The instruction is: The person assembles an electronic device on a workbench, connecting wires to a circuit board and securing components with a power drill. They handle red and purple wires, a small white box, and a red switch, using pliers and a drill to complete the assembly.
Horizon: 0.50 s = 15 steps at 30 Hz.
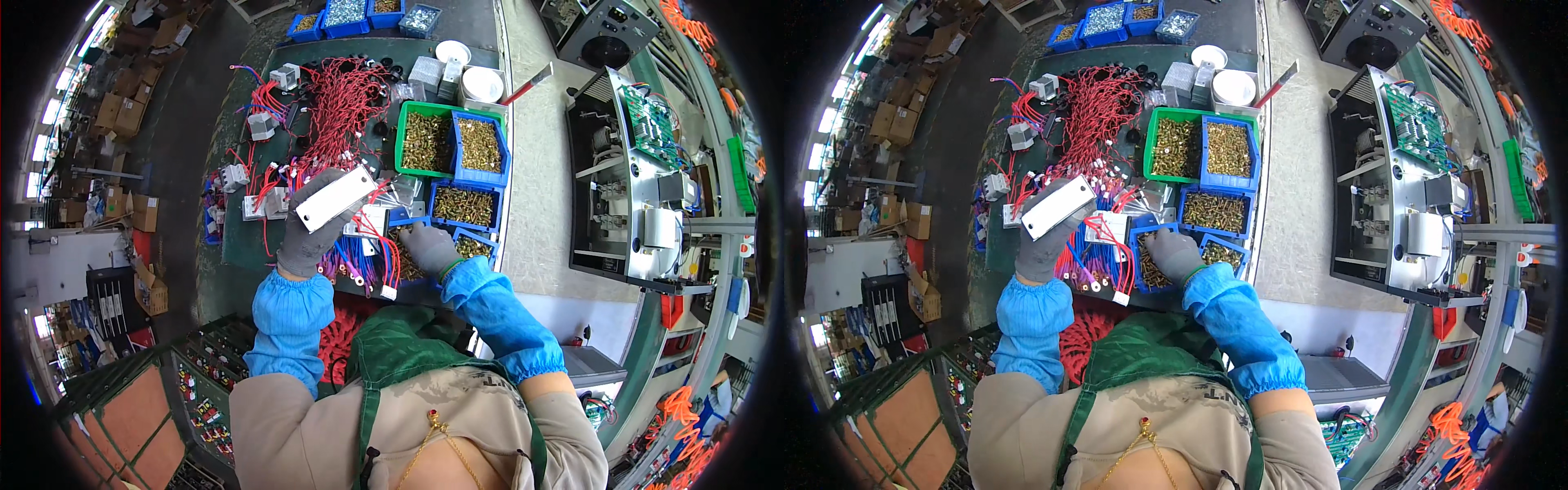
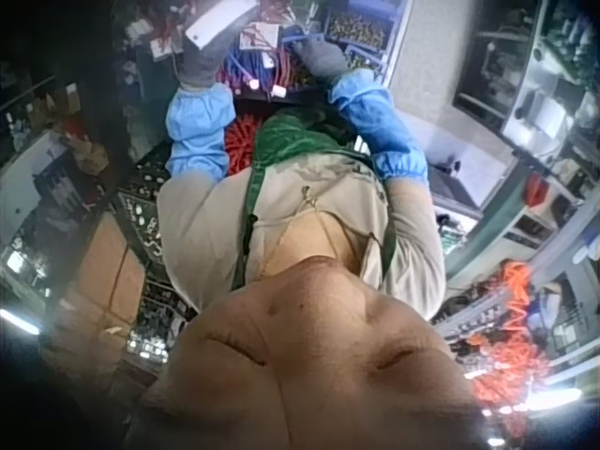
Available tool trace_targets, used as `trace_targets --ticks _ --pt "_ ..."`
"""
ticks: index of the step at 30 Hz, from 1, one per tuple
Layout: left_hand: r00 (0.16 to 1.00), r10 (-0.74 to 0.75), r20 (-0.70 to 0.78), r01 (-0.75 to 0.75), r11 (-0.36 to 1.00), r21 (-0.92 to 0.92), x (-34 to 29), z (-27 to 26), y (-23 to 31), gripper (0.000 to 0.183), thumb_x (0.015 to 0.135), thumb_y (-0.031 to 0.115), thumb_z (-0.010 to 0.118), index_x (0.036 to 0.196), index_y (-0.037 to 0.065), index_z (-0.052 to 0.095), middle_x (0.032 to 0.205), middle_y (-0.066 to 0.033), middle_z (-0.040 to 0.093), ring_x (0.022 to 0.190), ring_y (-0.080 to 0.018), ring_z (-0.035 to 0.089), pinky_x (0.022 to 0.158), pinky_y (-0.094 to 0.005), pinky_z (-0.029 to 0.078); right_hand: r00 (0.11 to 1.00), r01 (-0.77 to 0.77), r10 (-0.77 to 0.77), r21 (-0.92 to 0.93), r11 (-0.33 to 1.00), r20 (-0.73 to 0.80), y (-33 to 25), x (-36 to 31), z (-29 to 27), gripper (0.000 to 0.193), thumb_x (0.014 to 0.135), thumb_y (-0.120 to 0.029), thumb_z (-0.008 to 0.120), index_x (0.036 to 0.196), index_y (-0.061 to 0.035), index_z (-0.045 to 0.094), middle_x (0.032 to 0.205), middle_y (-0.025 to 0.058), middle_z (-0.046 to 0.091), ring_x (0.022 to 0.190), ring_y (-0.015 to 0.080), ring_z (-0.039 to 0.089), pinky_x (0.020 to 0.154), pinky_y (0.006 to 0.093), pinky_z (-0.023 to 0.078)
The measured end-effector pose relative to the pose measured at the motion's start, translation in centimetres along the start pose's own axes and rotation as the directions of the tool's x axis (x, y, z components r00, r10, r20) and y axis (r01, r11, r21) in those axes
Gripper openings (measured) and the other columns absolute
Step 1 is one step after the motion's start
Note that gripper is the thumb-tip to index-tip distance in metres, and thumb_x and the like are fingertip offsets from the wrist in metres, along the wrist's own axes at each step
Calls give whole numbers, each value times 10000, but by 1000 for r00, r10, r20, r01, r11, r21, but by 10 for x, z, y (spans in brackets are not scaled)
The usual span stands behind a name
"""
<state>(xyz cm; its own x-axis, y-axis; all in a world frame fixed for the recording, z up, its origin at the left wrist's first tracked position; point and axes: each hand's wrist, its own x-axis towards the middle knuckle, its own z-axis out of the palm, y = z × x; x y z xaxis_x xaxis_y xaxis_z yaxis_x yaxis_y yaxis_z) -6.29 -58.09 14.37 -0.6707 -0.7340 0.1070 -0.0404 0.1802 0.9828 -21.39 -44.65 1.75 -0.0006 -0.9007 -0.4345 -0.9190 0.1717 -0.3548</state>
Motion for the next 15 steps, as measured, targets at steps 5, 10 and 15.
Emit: trace_targets --ticks 5,10,15 --pt "994 102 37 -106 988 113 9 -5 -2 350 738 92 720 1067 32 616 961 -63 614 896 -162 591 770 -308 486 1000 19 -18 -30 999 17 2 0 -12 232 915 -189 434 1036 -98 610 968 160 600 887 329 645 718 454 528" --pt "970 199 137 -239 711 661 16 -4 -6 339 750 131 744 1046 14 628 939 -50 606 882 -154 609 779 -273 482 985 37 -17 114 993 -173 21 5 14 172 878 -168 514 993 -87 611 912 136 618 843 303 654 681 433 527" --pt "994 91 -64 -45 853 520 -3 -9 -40 371 718 241 761 1047 105 657 811 -66 580 735 -238 592 661 -340 480 977 -89 200 991 95 69 39 -8 16 124 827 -79 640 907 -39 554 720 48 572 609 142 591 543 270 507"
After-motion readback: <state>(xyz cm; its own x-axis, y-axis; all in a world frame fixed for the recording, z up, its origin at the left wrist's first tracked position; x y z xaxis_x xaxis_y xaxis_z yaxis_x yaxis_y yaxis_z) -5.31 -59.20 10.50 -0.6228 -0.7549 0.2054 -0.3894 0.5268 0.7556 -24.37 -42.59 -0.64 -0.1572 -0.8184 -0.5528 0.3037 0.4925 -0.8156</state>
